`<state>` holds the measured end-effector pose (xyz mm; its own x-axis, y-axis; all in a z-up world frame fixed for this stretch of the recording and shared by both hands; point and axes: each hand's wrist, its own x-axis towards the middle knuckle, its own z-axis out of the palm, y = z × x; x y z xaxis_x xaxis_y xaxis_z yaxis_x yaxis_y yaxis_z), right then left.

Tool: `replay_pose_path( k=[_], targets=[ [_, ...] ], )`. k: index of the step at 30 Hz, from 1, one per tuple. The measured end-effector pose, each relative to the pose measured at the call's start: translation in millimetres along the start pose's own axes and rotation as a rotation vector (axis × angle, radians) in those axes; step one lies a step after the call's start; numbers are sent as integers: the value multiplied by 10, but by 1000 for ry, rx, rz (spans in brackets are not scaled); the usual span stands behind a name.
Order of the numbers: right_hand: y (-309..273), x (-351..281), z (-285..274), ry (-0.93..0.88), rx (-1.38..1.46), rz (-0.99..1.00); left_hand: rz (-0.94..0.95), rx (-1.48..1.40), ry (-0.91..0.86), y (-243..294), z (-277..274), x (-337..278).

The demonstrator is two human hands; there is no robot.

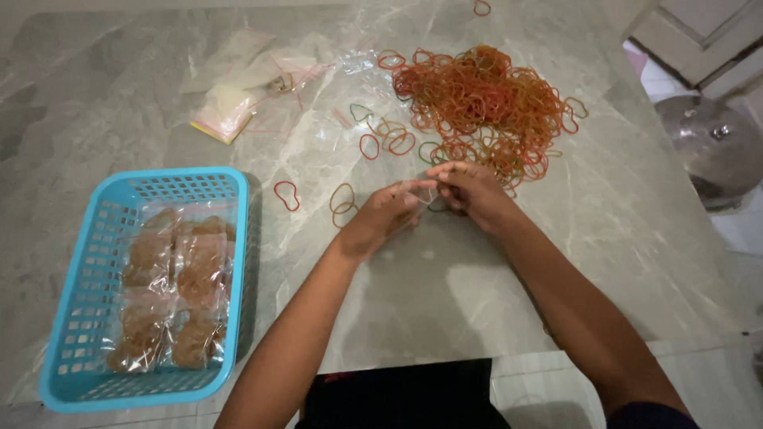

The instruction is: Packaging rubber bands into small plastic bags and placing them in a basket

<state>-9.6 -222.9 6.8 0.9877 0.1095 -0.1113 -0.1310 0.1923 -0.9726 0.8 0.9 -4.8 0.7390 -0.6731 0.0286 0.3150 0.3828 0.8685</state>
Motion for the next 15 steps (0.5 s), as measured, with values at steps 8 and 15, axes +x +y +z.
replay_pose_path(
  k=[8, 15],
  targets=[
    [129, 103, -98, 28, 6, 13, -22, -30, 37, 49, 71, 13],
    [38, 37, 11, 50, -36, 32, -7, -25, -12, -49, -4, 58]
  ],
)
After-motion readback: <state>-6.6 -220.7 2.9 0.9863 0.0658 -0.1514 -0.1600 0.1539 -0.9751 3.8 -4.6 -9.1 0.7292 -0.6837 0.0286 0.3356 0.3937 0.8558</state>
